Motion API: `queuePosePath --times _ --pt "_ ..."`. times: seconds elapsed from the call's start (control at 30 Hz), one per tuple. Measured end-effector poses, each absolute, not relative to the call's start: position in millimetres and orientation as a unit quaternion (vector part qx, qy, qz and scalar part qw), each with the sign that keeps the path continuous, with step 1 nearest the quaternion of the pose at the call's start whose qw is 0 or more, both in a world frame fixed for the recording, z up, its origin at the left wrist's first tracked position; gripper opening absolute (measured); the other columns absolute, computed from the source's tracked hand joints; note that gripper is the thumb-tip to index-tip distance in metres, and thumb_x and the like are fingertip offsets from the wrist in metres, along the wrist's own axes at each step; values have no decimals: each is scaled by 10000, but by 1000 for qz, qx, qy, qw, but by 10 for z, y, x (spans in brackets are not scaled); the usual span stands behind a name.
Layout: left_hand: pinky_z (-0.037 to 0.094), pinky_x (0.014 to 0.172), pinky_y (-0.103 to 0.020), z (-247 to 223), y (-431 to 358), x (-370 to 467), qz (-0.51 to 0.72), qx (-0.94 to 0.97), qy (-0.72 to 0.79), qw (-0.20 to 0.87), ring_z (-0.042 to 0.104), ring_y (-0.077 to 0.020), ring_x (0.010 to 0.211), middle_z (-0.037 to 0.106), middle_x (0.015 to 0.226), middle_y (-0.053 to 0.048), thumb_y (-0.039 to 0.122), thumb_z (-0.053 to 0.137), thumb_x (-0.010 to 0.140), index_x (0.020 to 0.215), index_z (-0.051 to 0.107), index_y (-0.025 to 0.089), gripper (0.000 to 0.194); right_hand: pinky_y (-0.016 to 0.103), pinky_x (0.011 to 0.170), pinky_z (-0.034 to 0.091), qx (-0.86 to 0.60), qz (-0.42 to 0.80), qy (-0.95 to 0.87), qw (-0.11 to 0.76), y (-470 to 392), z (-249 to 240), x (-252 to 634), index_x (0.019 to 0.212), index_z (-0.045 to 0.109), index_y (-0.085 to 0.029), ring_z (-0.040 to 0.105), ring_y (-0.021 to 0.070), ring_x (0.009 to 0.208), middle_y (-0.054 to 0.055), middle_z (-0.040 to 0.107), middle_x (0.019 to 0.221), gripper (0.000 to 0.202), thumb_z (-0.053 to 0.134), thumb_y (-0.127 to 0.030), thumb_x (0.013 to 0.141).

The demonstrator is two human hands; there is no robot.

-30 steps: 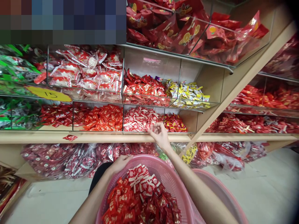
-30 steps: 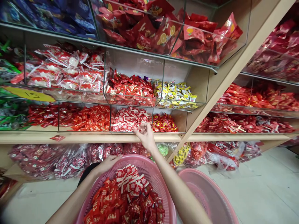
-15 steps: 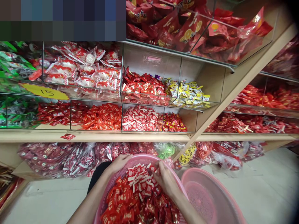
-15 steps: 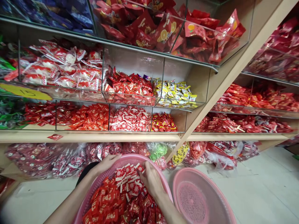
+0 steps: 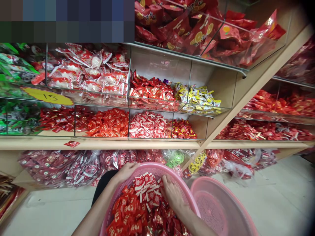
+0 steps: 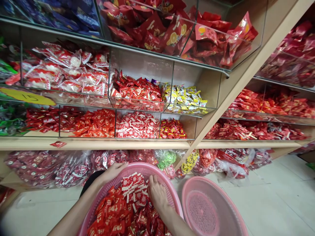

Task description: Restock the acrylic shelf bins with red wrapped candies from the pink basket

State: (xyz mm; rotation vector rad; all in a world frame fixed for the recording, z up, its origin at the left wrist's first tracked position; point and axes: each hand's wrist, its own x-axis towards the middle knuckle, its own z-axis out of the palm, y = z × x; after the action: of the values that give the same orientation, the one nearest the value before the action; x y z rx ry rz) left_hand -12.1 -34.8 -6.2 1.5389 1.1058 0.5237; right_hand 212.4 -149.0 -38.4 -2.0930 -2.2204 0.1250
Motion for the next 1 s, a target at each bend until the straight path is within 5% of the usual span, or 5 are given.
queuePosePath --times 0.2,0.6,0.77,0.9,1.0 --pt "308 559 -230 -73 -349 -130 225 662 460 547 383 -112 554 488 576 28 640 389 704 689 574 130 542 293 632 483 -689 65 -721 42 -1457 -397 2055 1233 341 -97 618 210 762 164 610 984 458 363 -89 776" --pt "281 535 -213 -223 -307 -147 233 664 467 536 345 -93 527 434 548 46 600 405 726 652 553 136 492 289 586 447 -677 57 -727 99 -1453 -521 2094 1208 344 -71 602 210 688 119 630 762 439 398 -113 775" --pt "291 537 -215 -215 -314 -147 236 659 460 546 357 -98 526 450 547 40 613 396 726 659 555 134 509 223 477 382 -641 109 -726 223 -1224 195 1997 1047 415 -163 558 140 557 63 606 786 233 314 -188 839" --pt "310 555 -221 -176 -330 -137 241 652 468 546 387 -110 543 500 567 19 641 398 703 642 575 129 545 231 606 407 -576 81 -747 323 -808 958 1865 1071 389 -192 554 134 660 30 583 822 238 338 -224 840" --pt "311 545 -224 -168 -343 -135 242 645 473 549 394 -118 546 514 564 9 663 396 683 653 596 126 574 253 706 392 -578 10 -753 314 -393 1278 1771 1056 401 -176 545 164 812 49 584 849 235 369 -225 828"
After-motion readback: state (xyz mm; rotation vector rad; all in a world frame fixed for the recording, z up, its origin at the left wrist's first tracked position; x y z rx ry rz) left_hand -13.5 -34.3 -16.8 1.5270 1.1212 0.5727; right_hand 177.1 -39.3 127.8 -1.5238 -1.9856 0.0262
